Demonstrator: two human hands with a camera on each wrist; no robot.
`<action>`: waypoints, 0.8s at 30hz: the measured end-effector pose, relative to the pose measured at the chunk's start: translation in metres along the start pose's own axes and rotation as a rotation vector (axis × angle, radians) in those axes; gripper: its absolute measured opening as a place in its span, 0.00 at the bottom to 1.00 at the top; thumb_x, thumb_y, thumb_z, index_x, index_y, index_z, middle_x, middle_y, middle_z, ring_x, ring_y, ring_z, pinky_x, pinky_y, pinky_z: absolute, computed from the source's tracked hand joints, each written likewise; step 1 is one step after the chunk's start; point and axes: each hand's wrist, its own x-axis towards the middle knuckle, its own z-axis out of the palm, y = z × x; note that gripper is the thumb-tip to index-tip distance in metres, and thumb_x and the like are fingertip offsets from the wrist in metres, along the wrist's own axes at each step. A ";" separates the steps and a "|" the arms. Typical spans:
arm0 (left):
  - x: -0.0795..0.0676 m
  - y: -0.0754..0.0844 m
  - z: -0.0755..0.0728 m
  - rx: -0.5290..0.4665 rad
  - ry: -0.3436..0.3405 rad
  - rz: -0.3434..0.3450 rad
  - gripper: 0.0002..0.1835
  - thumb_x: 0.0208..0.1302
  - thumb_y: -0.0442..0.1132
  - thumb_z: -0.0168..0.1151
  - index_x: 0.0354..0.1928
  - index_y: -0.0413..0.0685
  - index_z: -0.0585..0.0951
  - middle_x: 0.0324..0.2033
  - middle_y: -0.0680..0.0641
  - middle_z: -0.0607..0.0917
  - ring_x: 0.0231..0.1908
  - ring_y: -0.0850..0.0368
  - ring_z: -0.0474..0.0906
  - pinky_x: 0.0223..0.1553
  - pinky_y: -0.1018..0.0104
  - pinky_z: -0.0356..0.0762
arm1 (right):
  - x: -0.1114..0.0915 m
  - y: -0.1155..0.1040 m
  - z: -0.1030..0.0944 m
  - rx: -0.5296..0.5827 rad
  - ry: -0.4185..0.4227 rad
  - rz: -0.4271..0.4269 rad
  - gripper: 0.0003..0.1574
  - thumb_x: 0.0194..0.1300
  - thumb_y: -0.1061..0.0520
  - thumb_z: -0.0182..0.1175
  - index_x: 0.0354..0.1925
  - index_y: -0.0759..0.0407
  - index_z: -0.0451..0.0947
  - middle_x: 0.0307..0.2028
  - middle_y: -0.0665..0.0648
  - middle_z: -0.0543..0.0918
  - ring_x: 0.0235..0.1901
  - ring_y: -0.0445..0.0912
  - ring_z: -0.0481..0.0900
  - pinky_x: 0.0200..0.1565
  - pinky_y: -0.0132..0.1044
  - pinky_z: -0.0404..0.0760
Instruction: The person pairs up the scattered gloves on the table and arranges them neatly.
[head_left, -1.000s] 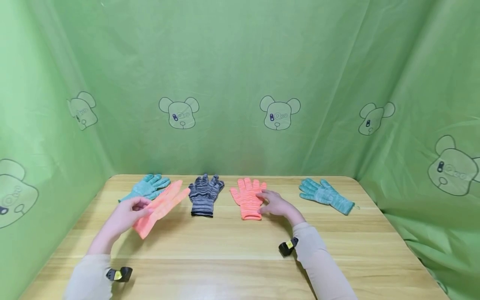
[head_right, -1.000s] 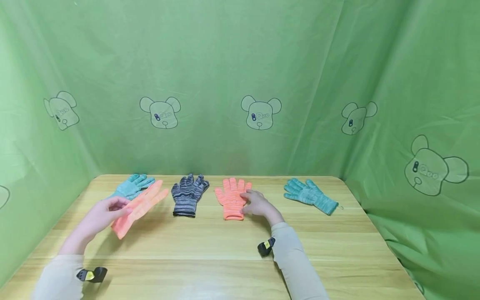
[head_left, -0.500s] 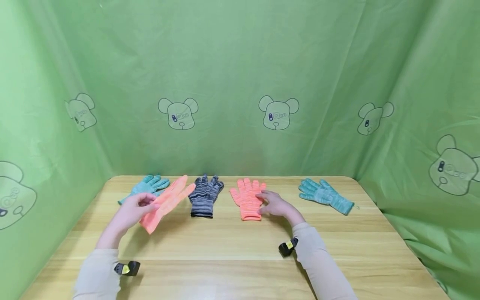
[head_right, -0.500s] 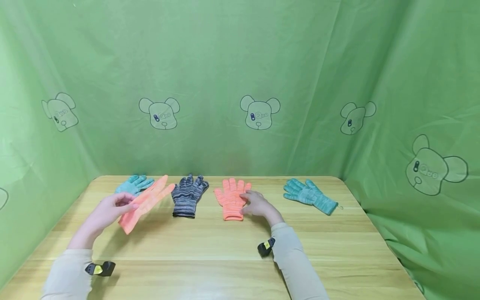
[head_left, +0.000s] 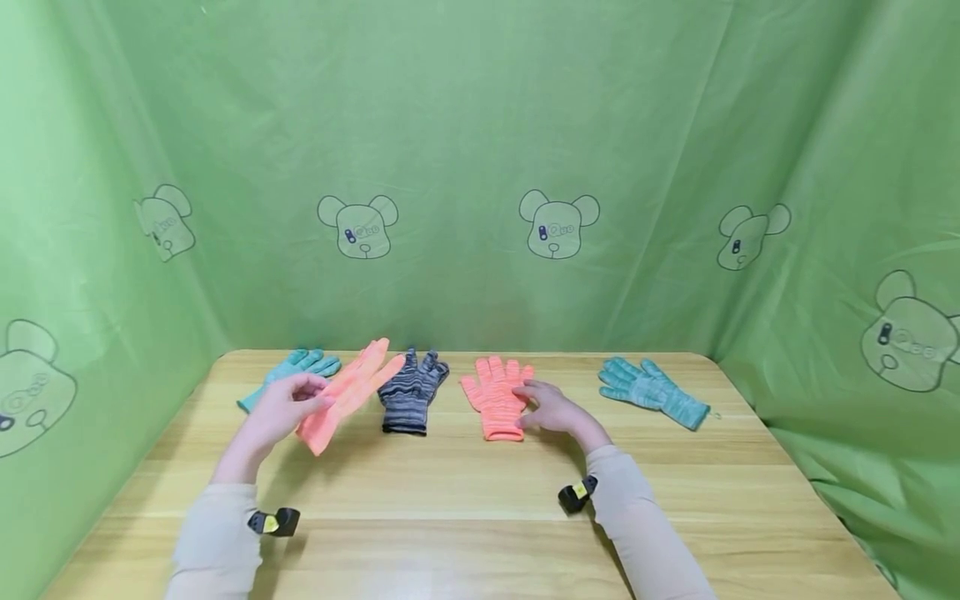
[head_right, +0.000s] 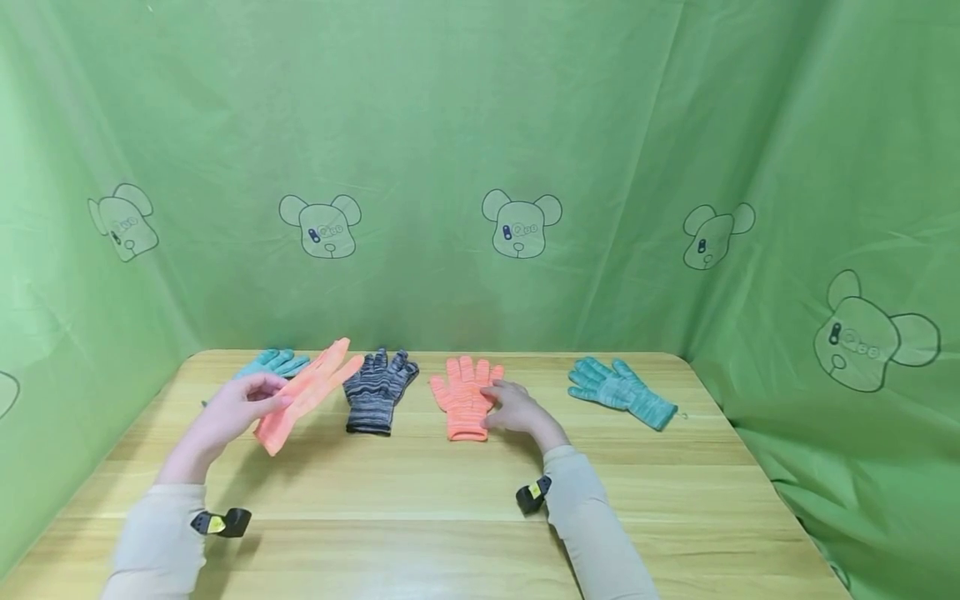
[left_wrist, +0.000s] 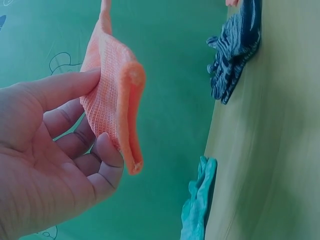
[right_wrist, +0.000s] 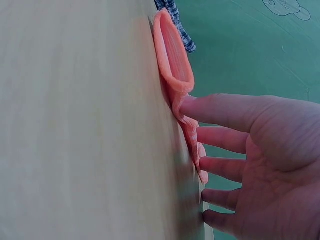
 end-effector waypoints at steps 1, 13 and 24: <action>0.001 -0.001 0.001 0.003 0.001 0.002 0.16 0.63 0.38 0.65 0.48 0.35 0.79 0.38 0.42 0.83 0.34 0.63 0.74 0.33 0.74 0.75 | 0.000 0.000 0.000 0.002 -0.001 0.000 0.41 0.60 0.57 0.65 0.69 0.60 0.64 0.74 0.69 0.55 0.72 0.68 0.49 0.71 0.67 0.49; 0.015 0.008 0.014 -0.016 0.002 -0.007 0.15 0.63 0.38 0.66 0.48 0.36 0.80 0.39 0.41 0.83 0.36 0.59 0.75 0.35 0.72 0.76 | 0.001 0.001 0.000 -0.008 -0.005 0.008 0.42 0.60 0.56 0.66 0.70 0.60 0.64 0.74 0.69 0.55 0.73 0.67 0.49 0.71 0.66 0.49; 0.027 0.019 0.026 -0.056 -0.005 -0.018 0.15 0.62 0.37 0.66 0.48 0.37 0.80 0.39 0.41 0.83 0.37 0.57 0.76 0.37 0.70 0.76 | 0.000 -0.003 -0.001 -0.004 -0.010 0.014 0.41 0.61 0.56 0.65 0.70 0.59 0.63 0.74 0.68 0.55 0.73 0.67 0.48 0.71 0.66 0.49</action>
